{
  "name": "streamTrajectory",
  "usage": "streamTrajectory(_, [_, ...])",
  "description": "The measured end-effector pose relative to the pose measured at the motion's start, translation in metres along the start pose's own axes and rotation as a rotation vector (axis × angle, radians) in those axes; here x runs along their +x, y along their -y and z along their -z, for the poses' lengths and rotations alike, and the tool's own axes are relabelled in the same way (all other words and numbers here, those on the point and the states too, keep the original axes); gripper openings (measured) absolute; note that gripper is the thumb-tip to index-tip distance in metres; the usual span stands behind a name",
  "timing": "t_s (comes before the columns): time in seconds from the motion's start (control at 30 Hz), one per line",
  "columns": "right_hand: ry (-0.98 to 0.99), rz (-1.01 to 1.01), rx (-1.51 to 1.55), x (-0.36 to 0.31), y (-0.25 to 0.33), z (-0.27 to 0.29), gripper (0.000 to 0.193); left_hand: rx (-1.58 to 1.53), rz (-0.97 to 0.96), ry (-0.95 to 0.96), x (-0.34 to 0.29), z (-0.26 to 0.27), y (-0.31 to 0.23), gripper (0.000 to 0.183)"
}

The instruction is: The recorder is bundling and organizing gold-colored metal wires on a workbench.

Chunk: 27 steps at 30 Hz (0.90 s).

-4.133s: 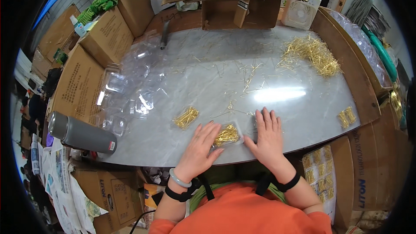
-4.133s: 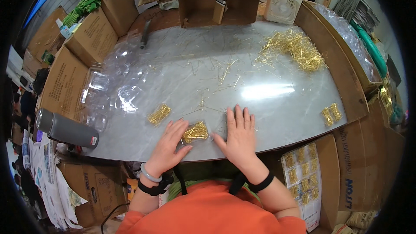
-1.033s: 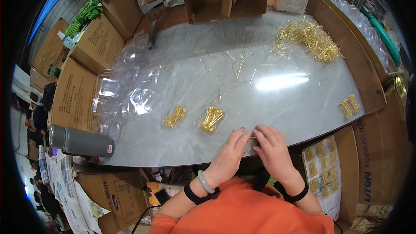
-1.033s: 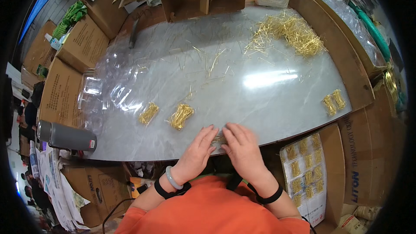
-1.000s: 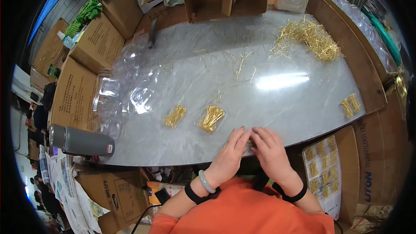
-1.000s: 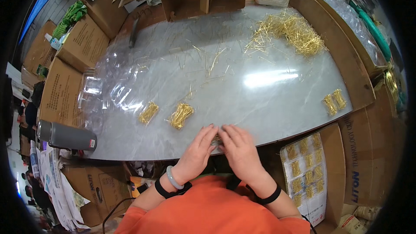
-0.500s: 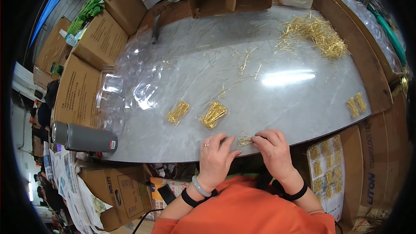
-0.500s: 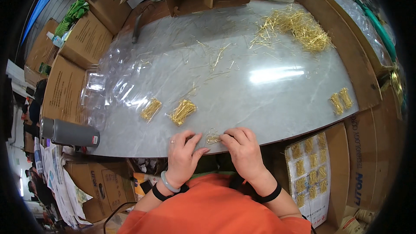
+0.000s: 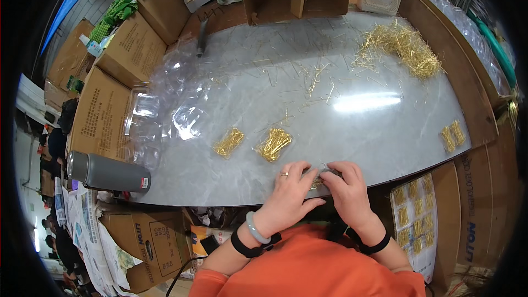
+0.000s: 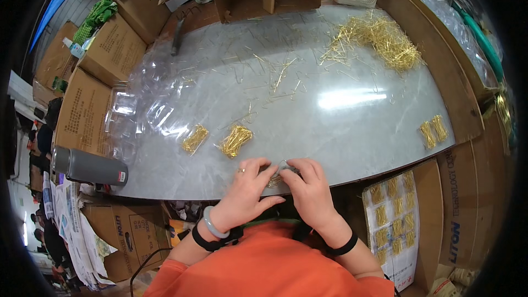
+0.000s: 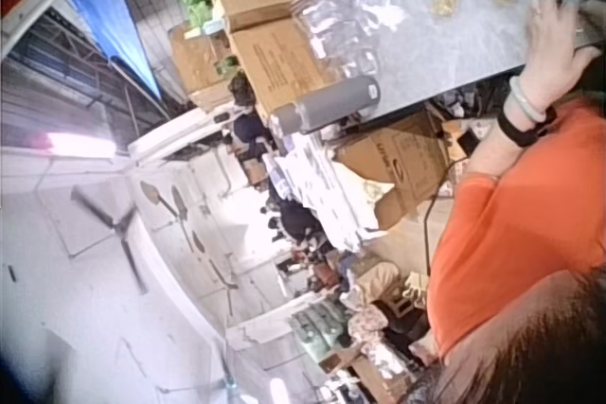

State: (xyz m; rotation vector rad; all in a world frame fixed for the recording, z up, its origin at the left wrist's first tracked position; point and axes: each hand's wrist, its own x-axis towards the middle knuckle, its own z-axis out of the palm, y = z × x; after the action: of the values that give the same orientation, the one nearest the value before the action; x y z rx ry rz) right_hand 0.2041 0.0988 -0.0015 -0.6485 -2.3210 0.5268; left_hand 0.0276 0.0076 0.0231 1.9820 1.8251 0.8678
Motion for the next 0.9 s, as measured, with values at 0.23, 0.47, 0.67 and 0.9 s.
streamTrajectory(0.23, [0.034,-0.082,0.130,-0.003,0.016,-0.015,0.059,0.053,-0.014,-0.116,-0.010,-0.036,0.006,0.058])
streamTrajectory(0.47, [0.085,-0.235,0.469,0.010,0.008,-0.005,0.056,-0.047,-0.026,-0.165,-0.011,-0.035,0.007,0.047])
streamTrajectory(0.67, [0.181,0.064,0.013,0.006,0.003,0.008,0.054,-0.126,-0.024,-0.215,-0.015,-0.037,0.010,0.036])
streamTrajectory(0.9, [0.018,0.156,-0.088,-0.022,0.007,0.002,0.054,-0.074,-0.131,-0.247,-0.023,-0.034,0.012,0.025])
